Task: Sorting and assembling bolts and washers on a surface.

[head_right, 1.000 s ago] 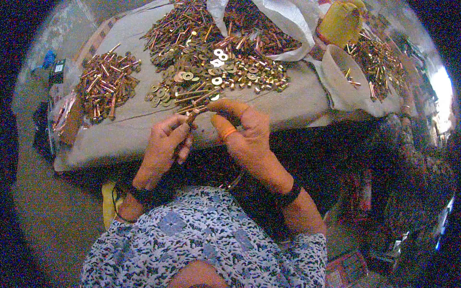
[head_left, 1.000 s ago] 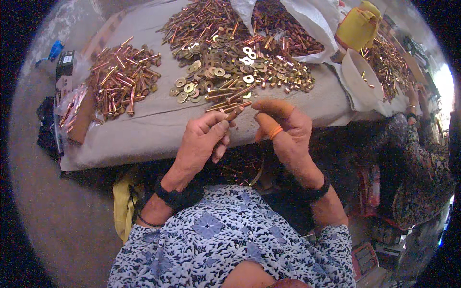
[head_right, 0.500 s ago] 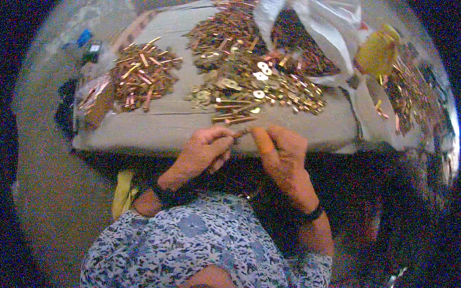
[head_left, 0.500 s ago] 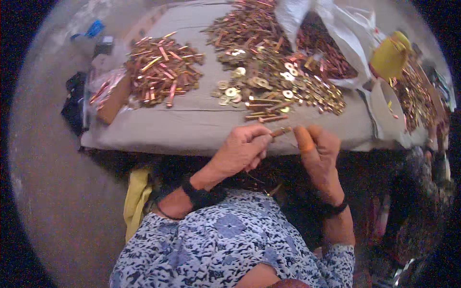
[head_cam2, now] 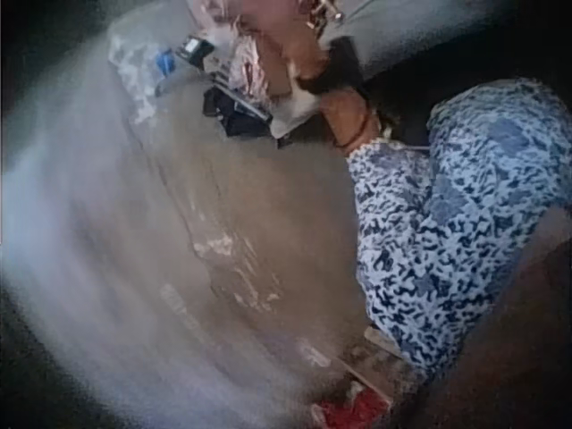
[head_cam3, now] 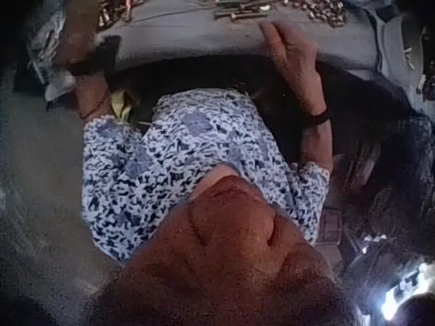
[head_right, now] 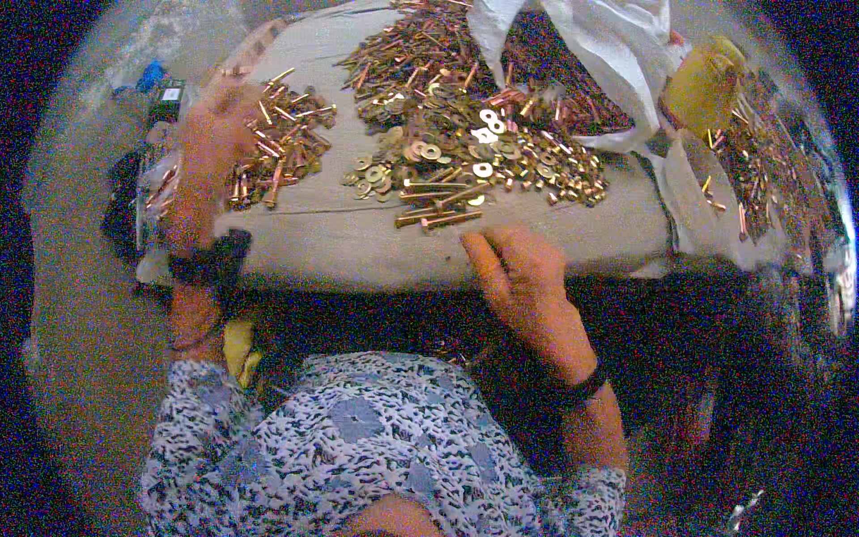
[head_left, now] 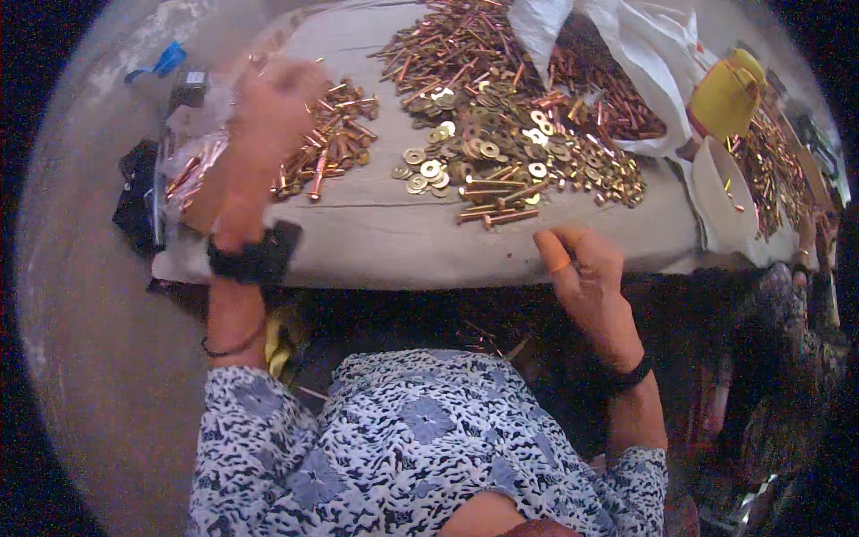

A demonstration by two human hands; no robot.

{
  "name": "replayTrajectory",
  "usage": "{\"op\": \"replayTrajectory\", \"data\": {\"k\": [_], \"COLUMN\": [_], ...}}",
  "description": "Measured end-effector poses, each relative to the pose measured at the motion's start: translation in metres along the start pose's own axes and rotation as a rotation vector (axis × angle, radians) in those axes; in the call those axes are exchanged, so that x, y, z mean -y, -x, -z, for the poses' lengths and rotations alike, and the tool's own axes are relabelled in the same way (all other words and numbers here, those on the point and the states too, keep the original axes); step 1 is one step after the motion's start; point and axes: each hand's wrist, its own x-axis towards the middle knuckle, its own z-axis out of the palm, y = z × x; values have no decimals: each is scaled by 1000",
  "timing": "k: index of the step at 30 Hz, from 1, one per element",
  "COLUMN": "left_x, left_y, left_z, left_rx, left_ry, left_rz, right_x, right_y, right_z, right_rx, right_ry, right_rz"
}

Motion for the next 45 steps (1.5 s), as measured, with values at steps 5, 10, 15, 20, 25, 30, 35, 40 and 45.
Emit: {"op": "replayTrajectory", "data": {"k": [5,10,15,20,25,30,35,40,45], "left_x": [-43,-59,-67,-58,-62,-48,-53,-67,-69], "left_y": [80,97,98,94,102,126,131,132,145], "left_z": [-90,-115,-126,-117,-93,-97,-94,-85,-97], "left_rx": [407,359,403,251,283,213,255,391,396], "left_ry": [226,-60,-293,69,298,289,328,467,404], "left_rz": [-239,-382,-525,-389,-107,-379,-275,30,-44], "right_x": [-16,-13,-19,-27,-46,-38,-40,-42,-42], "right_y": [-1,-2,-2,-5,-14,-30,-42,-41,-40], "right_z": [3,3,5,4,6,3,-5,-1,-6], "right_rx": [65,40,16,-118,-256,22,170,208,153], "right_ry": [96,97,103,-7,142,372,541,519,482], "right_rz": [38,52,54,-63,93,138,145,145,157]}}
